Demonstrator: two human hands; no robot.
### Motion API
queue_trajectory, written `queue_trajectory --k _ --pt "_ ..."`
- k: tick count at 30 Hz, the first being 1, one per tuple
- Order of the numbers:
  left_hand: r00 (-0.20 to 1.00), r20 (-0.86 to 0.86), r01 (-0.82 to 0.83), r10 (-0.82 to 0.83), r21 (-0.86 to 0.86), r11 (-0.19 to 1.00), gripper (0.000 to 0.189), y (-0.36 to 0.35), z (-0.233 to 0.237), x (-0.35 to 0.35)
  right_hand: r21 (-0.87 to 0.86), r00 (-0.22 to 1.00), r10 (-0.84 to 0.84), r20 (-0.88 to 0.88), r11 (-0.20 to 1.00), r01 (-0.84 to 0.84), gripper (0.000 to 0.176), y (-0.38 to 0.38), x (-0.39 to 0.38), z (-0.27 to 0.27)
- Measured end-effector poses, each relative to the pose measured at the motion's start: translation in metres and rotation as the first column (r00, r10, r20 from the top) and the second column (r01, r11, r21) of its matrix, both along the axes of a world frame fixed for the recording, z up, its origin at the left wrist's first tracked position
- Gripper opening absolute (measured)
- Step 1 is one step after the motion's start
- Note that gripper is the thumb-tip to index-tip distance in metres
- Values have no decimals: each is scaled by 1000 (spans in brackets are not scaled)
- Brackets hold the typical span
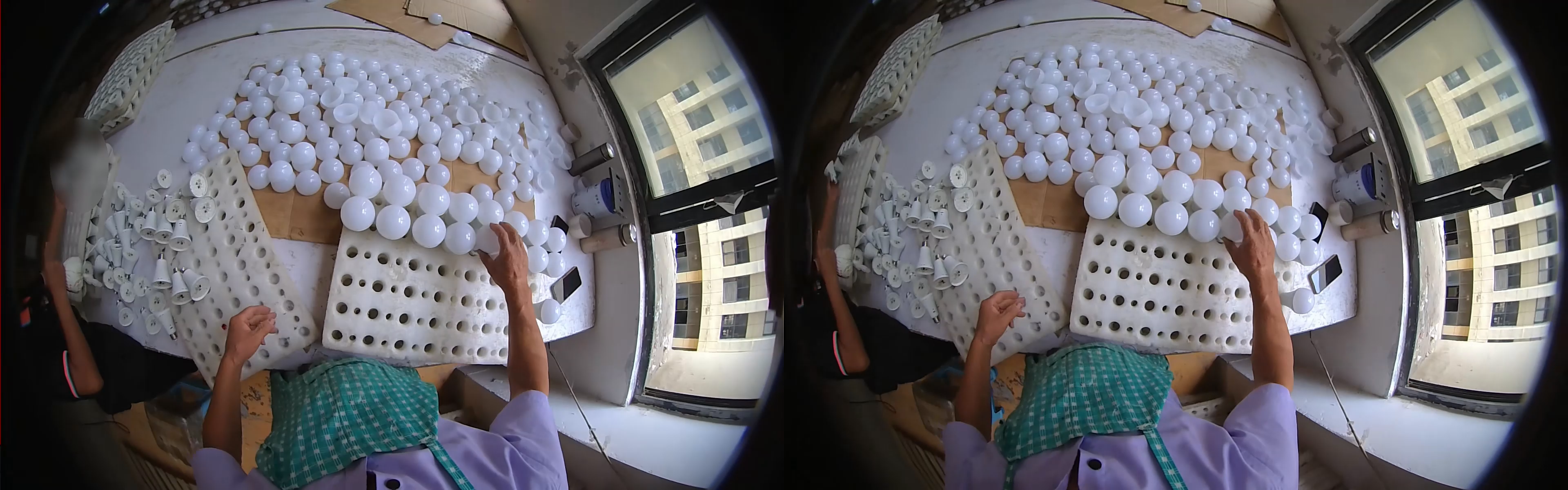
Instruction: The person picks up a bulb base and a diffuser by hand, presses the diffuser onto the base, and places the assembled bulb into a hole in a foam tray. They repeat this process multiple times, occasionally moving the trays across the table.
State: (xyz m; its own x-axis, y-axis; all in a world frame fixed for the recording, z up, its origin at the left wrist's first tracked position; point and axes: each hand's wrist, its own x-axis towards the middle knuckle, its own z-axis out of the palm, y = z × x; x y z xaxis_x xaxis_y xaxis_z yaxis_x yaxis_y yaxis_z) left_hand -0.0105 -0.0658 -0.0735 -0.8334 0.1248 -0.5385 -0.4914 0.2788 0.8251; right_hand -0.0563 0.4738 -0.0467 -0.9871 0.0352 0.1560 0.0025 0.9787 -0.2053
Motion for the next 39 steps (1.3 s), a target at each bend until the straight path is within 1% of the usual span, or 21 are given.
queue_trajectory --k 1,3,5,6,9,11,13,15,17,19,21,23,24,26,27,29,31,33,35,36,39 --pt "1000 18 -25 26 -35 999 32 -7 -5 4 -65 998 -44 -54 997 41 68 -1 3 -4" --pt "999 27 -45 45 -18 999 32 -20 -18 11 80 999 -32 -16 996 33 68 -2 9 -11" --pt "998 39 -57 57 -3 998 32 -24 -21 17 67 995 -59 -82 996 64 58 -12 12 -14" --pt "996 52 -74 75 -6 997 32 -25 -18 17 70 995 -55 -84 996 61 58 -15 11 -8" --pt "988 47 -147 150 -49 988 31 -27 -14 14 25 973 -14 -232 999 20 33 -17 -4 25" --pt "978 36 -204 208 -95 974 31 -34 -19 13 -40 961 -103 -256 995 96 34 0 -36 36" --pt "947 -156 -302 281 -136 943 27 -46 -32 10 -270 978 -189 -91 950 158 34 23 -81 34" --pt "920 -255 -354 298 -209 912 26 -53 -35 4 -223 969 -156 192 955 198 46 49 -129 21" --pt "876 -353 -438 328 -299 848 26 -66 -25 4 25 895 -178 409 983 184 68 74 -164 -4" --pt "877 -317 -466 360 -385 797 25 -67 -9 2 44 696 -308 648 928 370 97 104 -188 -34" --pt "839 -355 -534 413 -385 753 23 -68 -4 8 92 537 -400 743 856 509 112 116 -195 -45" --pt "866 -276 -500 417 -443 744 26 -76 -11 20 95 483 -354 801 871 481 116 129 -198 -62" --pt "853 -277 -522 443 -422 741 25 -77 -15 24 100 482 -346 805 879 466 116 126 -205 -71" --pt "844 -276 -536 459 -415 735 25 -77 -23 30 -85 505 -234 831 843 531 116 122 -209 -92" --pt "839 -287 -544 463 -402 737 24 -75 -27 30 -75 496 -238 835 844 531 116 105 -213 -90" --pt "843 -272 -537 464 -395 745 23 -67 -28 24 -176 559 6 829 952 251 108 51 -228 -72" --pt "842 -274 -539 465 -385 749 23 -60 -33 14 -235 584 61 810 945 226 101 19 -241 -63" --pt "818 -391 -560 423 -368 743 19 -56 -37 10 -317 602 154 783 933 173 94 13 -247 -65" --pt "828 -433 -542 355 -462 702 20 -52 -23 1 -196 774 421 473 907 -373 86 6 -252 -90" --pt "823 -408 -555 395 -429 713 23 -57 -21 2 -220 759 363 540 932 -289 83 -16 -255 -68" --pt "759 -559 -627 333 -491 605 27 -72 -19 1 -208 773 379 508 925 -317 72 -6 -258 -85"
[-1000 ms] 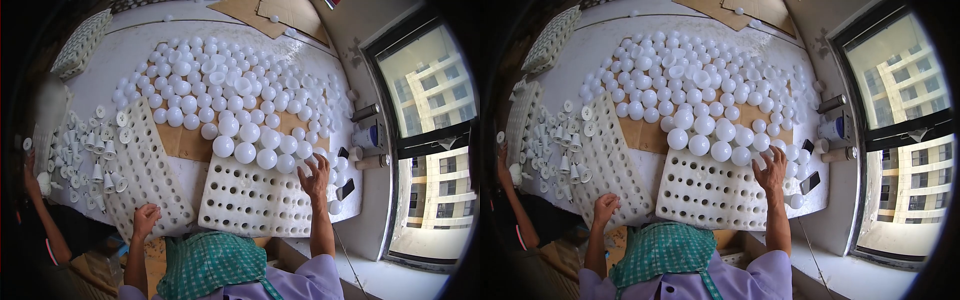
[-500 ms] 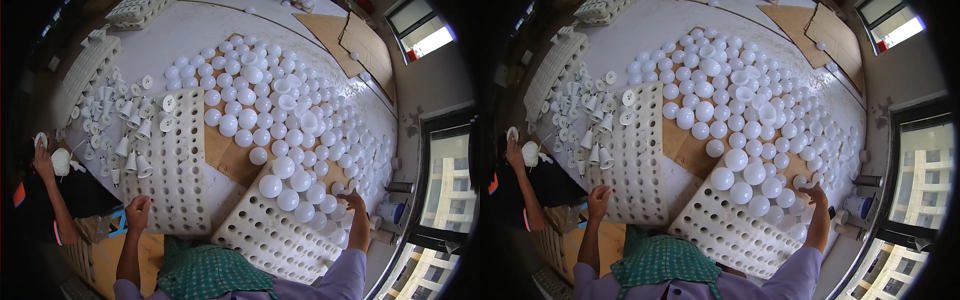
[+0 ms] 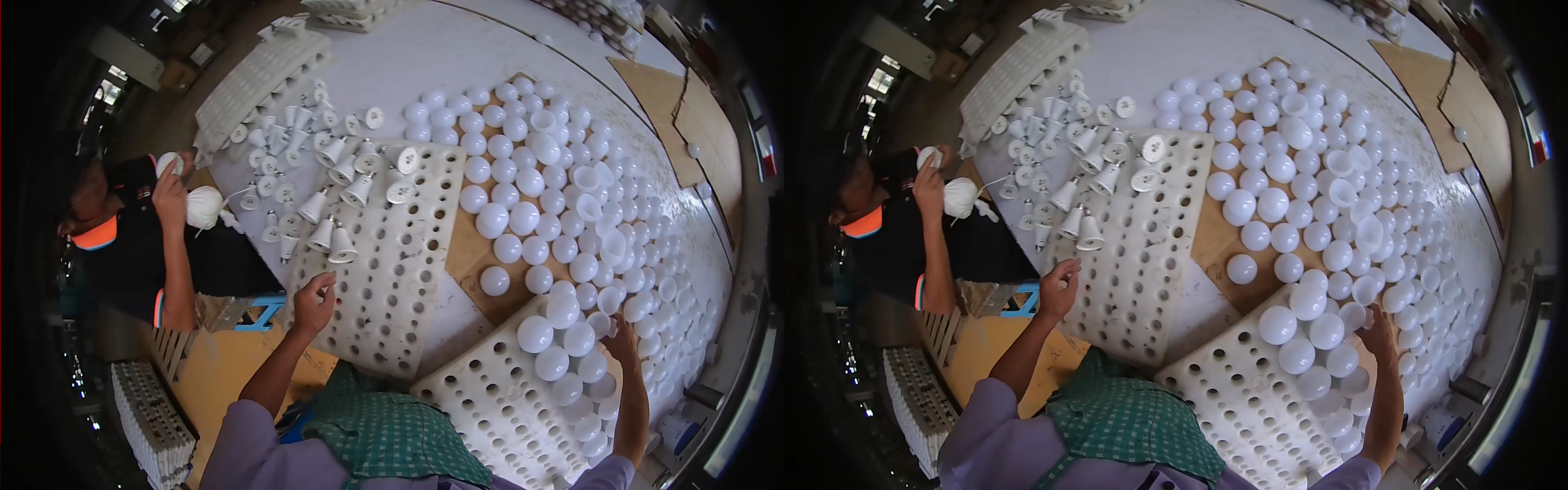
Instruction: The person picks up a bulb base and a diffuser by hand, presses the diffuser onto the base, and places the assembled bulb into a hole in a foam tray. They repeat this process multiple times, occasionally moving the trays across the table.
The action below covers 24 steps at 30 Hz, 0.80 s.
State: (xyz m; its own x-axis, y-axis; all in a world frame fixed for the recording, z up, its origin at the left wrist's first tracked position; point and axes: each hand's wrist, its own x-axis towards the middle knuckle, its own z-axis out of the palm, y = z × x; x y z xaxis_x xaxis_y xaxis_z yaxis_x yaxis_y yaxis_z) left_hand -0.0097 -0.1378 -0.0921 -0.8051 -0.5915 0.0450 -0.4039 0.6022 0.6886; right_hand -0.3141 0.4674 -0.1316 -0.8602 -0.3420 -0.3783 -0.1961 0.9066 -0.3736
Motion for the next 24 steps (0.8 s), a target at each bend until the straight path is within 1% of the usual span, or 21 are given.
queue_trajectory --k 1,2,4,5,6,7,8,9,10,11,12,13,14,15,16,18,19,20,22,23,24 --pt "1000 3 -14 14 -9 1000 34 -11 -5 3 22 1000 7 -27 1000 -6 70 -1 2 3" --pt "999 -7 -36 36 -24 999 34 -18 -3 1 8 999 28 -37 1000 -28 70 4 3 0" --pt "997 38 -67 72 -124 990 41 -30 1 -7 173 991 39 -127 985 -17 64 17 3 -1" --pt "984 173 -19 31 -71 997 47 -37 0 -10 171 989 47 -137 985 -23 64 21 1 3" --pt "986 161 -24 35 -71 997 47 -40 -4 -13 92 985 -136 -108 985 147 63 24 -1 16" --pt "966 232 193 -117 -334 923 49 -40 -9 -19 18 946 -317 -69 948 319 63 28 0 31" --pt "915 329 388 -234 -557 734 51 -43 -11 -29 -309 864 -501 54 814 491 63 34 9 45" --pt "850 429 498 -305 -468 730 50 -43 -5 -37 -593 766 -603 222 540 597 63 37 18 58" --pt "815 468 557 -342 -470 685 49 -49 -9 -43 -735 748 -573 335 338 588 66 33 32 74" --pt "781 503 609 -371 -481 630 47 -58 -19 -47 -830 751 -502 429 108 547 69 25 50 88" --pt "735 535 668 -415 -469 578 47 -68 -30 -50 -850 754 -431 496 -66 522 74 16 68 98" --pt "795 255 517 -550 -758 397 47 -109 -118 -47 -866 791 -395 467 -25 499 80 19 86 97" --pt "746 433 643 -507 -667 377 45 -96 -75 -60 -888 829 -355 432 -8 459 87 1 111 113" --pt "656 603 755 -454 -539 374 43 -76 -30 -60 -876 831 -332 446 30 482 90 -11 130 116" --pt "667 590 744 -455 -562 361 43 -79 -28 -66 -858 829 -311 466 70 509 92 -23 149 118" --pt "586 604 801 -540 -530 277 39 -85 -40 -65 -779 849 -312 426 351 520 85 -48 188 124" --pt "587 547 784 -596 -567 252 42 -91 -48 -66 -784 834 -285 472 296 545 84 -55 207 114" --pt "589 542 779 -600 -578 242 42 -92 -47 -69 -786 819 -254 515 242 569 83 -60 225 103" --pt "446 629 884 -636 -421 204 51 -93 -41 -72 -792 801 -123 585 125 598 84 -73 256 91" --pt "448 628 881 -636 -431 196 51 -90 -38 -72 -780 785 -100 611 90 619 84 -77 269 87" --pt "436 610 892 -662 -389 228 56 -83 -34 -72 -766 768 -74 636 57 640 85 -83 281 86"
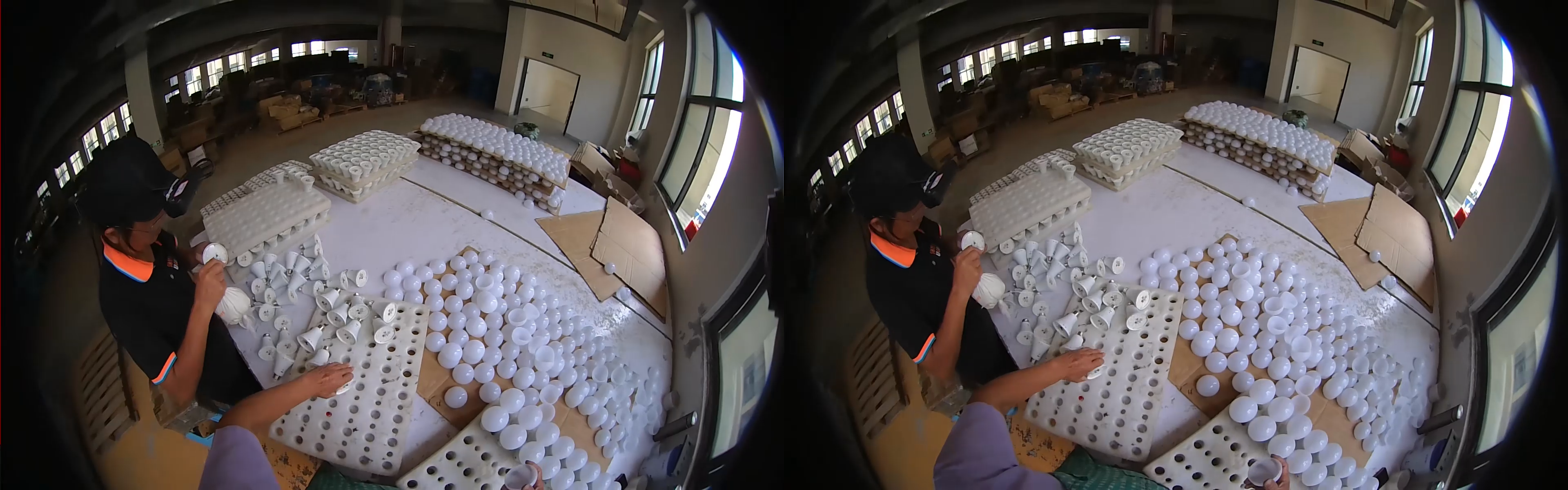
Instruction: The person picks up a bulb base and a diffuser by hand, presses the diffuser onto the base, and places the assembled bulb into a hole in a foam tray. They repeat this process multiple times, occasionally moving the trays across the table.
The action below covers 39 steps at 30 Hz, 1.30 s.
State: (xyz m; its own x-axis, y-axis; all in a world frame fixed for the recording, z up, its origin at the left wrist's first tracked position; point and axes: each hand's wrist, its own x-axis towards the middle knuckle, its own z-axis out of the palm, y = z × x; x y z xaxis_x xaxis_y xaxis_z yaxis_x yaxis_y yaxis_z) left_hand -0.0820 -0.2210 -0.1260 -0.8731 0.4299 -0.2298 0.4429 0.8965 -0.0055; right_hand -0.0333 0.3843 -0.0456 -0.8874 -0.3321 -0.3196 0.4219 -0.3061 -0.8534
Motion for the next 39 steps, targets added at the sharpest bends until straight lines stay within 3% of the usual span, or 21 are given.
queue_trajectory --k 2,4,5,8,9,10,12,13,14,16,17,18,19,20,22,24,25,26,28,39 --pt "999 33 -6 4 50 999 61 18 15 1 -49 999 -42 -9 998 42 84 -18 19 2" --pt "915 337 -338 222 339 878 71 40 36 2 -140 994 -110 -9 984 108 83 -32 33 4" --pt "939 272 -311 209 420 852 73 50 40 7 -139 986 -167 7 976 167 85 -34 39 -2" --pt "965 231 -211 125 395 894 61 79 11 11 -100 981 -190 26 976 192 87 -38 49 -20" --pt "990 132 -87 39 374 924 58 82 -14 12 3 990 -140 -1 990 140 86 -45 48 -6" --pt "991 128 -82 36 373 924 58 86 -13 12 2 990 -143 -5 990 143 86 -54 45 1" --pt "994 49 -110 99 361 926 63 95 -11 18 149 986 -111 -127 980 129 79 -66 48 9" --pt "983 86 -183 162 404 896 65 91 -20 16 -52 972 -144 -187 989 137 93 -72 41 -3" --pt "966 151 -254 208 444 859 68 89 -32 17 174 979 -122 -163 973 150 91 -65 39 -8" --pt "929 134 -361 344 525 771 72 101 -19 26 109 969 -153 -193 978 176 90 -76 36 -4" --pt "841 383 -540 381 569 620 70 119 28 28 158 971 -137 -197 973 169 92 -81 35 -1" --pt "837 398 -546 376 648 531 63 134 47 34 160 974 -122 -190 975 153 91 -87 35 5" --pt "849 463 -526 255 788 320 58 146 46 42 5 962 -116 -247 993 121 85 -101 31 15" --pt "732 677 -681 73 723 117 52 166 80 51 -70 957 -103 -271 994 87 81 -110 30 21" --pt "656 697 -734 -290 679 -28 49 189 105 64 -132 969 -68 -238 991 37 84 -121 32 24" --pt "643 630 -699 -436 715 3 48 207 106 73 -106 981 -23 -194 994 3 90 -128 37 26" --pt "641 633 -679 -435 731 64 47 214 114 74 -98 983 -11 -185 995 -7 90 -129 39 24" --pt "640 635 -686 -432 726 50 47 218 115 76 -58 978 18 -208 998 -31 91 -130 41 21" --pt "558 687 -717 -466 681 146 46 222 116 80 -17 971 58 -231 998 -64 93 -133 44 20" --pt "556 661 -660 -505 720 216 49 218 121 90 96 948 161 -273 986 -140 84 -141 57 27"
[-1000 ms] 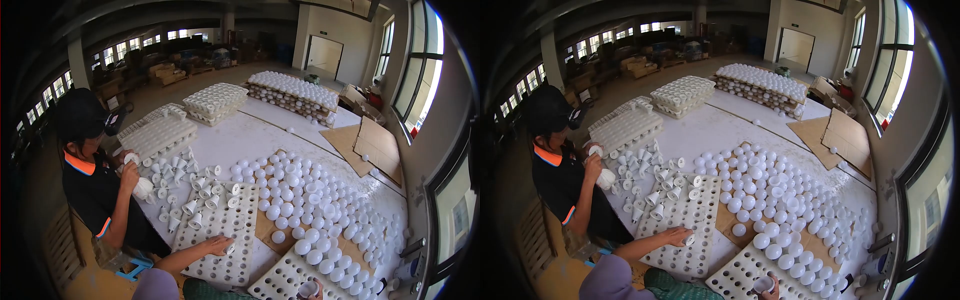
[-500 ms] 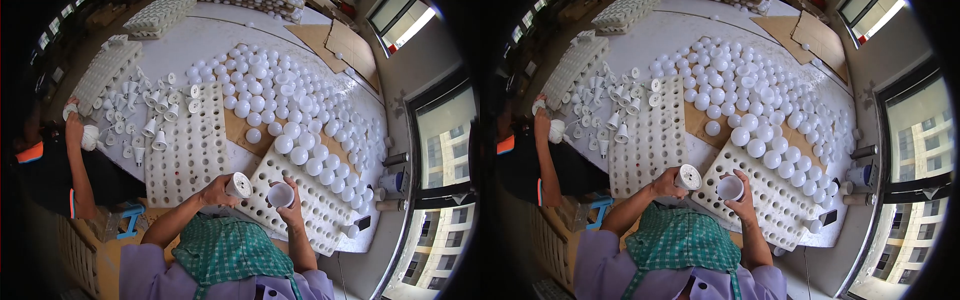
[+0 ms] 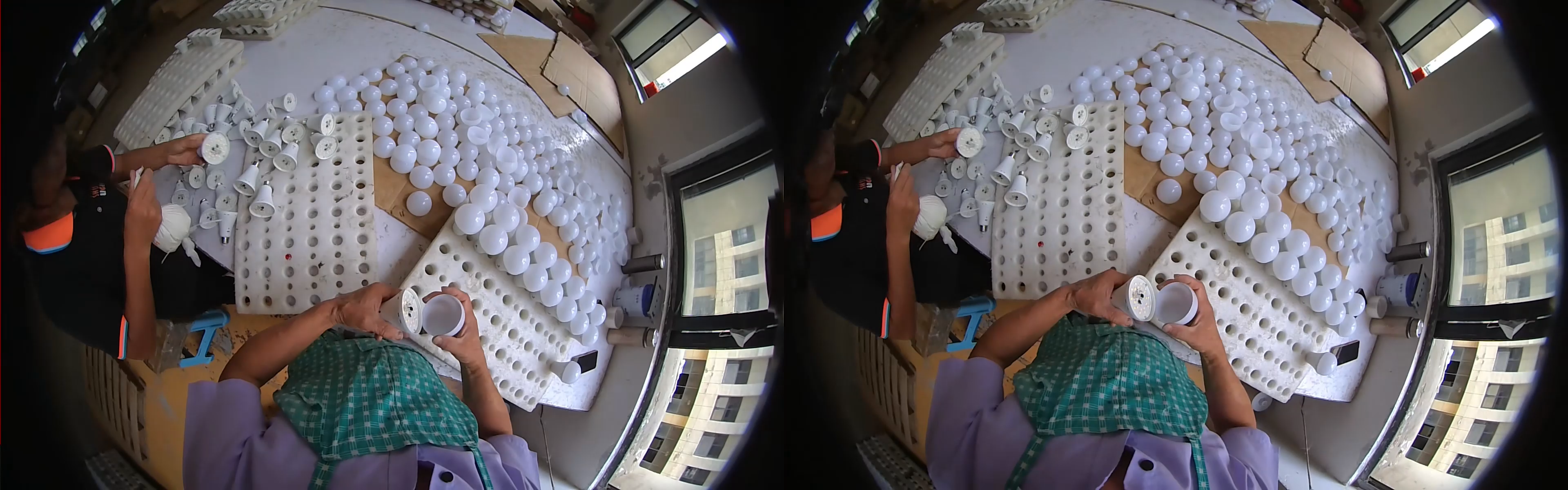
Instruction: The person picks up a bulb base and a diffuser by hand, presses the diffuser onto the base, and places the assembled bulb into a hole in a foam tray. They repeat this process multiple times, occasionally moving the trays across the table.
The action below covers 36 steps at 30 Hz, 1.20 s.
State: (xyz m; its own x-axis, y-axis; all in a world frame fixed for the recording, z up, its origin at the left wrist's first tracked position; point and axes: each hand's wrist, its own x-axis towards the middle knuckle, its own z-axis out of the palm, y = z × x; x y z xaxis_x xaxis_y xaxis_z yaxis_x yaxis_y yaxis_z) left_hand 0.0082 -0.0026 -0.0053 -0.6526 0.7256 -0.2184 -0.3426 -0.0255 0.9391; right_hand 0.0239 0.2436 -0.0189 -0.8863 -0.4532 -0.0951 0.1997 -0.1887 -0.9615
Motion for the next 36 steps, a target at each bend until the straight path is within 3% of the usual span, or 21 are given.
queue_trajectory --k 16,19,21,22,23,25,32,35,36 --pt "999 -26 22 -24 -100 995 49 -4 1 0 15 999 43 16 999 -43 82 -4 -2 6" --pt "998 -52 36 -46 -175 984 50 -4 5 -2 170 987 93 -129 983 -70 81 -4 -5 11" --pt "996 -62 45 -61 -228 973 51 -3 14 -3 508 916 293 -273 853 -122 82 -5 -6 24" --pt "993 -55 79 -100 -304 949 51 -3 20 -5 590 865 379 -329 798 -125 86 -6 -7 26" --pt "989 -46 112 -139 -378 919 51 -2 22 -6 589 865 379 -328 798 -126 86 -8 -8 31" --pt "983 -49 141 -175 -399 906 51 -1 16 -6 712 813 509 -284 680 -178 88 -13 -9 44" --pt "968 -96 163 -231 -454 876 50 -1 16 -7 737 799 559 -222 632 -238 88 -22 -9 44" --pt "978 -55 161 -199 -400 902 53 1 22 -6 668 814 500 -296 718 -198 88 -28 -5 33" --pt "978 -55 163 -200 -400 902 53 3 18 -4 598 788 426 -445 796 -93 85 -30 -3 31"
